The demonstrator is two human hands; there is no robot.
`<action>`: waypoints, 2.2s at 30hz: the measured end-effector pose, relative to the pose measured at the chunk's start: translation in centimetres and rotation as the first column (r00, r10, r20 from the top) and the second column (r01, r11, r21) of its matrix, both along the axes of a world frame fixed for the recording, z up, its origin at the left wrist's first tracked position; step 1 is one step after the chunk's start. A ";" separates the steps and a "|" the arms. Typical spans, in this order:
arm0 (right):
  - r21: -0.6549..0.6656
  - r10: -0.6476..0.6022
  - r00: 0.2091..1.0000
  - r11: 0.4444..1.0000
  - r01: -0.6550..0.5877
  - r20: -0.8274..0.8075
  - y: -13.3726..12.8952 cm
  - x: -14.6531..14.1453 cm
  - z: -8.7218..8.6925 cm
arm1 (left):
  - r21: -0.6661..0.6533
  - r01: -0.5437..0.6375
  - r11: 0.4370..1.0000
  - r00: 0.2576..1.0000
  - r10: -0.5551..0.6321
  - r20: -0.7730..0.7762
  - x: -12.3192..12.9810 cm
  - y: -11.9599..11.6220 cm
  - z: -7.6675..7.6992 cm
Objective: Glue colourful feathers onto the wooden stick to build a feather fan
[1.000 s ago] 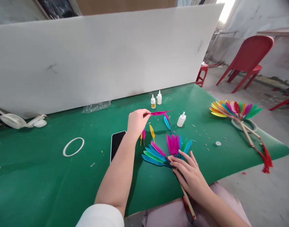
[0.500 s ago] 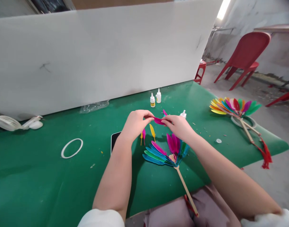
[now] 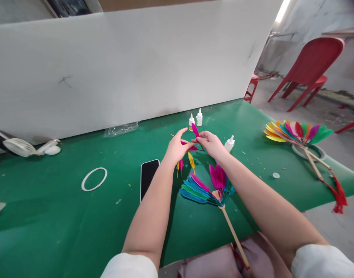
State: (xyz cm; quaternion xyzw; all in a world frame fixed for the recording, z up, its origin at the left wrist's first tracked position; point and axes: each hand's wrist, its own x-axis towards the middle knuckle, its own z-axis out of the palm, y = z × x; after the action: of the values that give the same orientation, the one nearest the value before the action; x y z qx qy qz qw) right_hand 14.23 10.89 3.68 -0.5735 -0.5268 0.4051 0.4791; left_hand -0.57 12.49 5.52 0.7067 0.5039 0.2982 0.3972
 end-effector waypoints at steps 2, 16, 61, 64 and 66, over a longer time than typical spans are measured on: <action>-0.019 -0.003 0.990 1.000 0.000 -0.141 0.0 -0.1 0.0 | -0.002 -0.003 1.000 0.999 0.003 0.039 0.0 0.3 -0.4; 0.000 -0.175 0.899 0.982 0.191 -0.402 -2.0 1.7 1.3 | 0.040 0.046 0.998 0.999 -0.046 0.001 -1.6 0.5 0.5; 0.331 -0.246 0.615 0.943 -0.026 0.749 -19.3 2.1 -5.9 | -0.224 0.394 0.892 0.813 -0.451 -0.368 2.4 -3.4 -2.5; 0.304 -0.218 0.598 0.952 -0.046 0.771 -19.3 2.0 -6.1 | -0.234 0.410 0.882 0.800 -0.471 -0.372 2.2 -3.3 -2.4; 0.295 -0.213 0.597 0.954 -0.043 0.774 -19.2 2.0 -6.2 | -0.241 0.422 0.874 0.801 -0.484 -0.351 2.1 -3.2 -2.4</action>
State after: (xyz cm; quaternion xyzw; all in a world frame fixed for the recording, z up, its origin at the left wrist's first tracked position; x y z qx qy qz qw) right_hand 16.25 -8.35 -2.50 -0.6434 -0.7088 0.0029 0.2891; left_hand 1.53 9.25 3.12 0.8204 0.4112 0.0044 0.3974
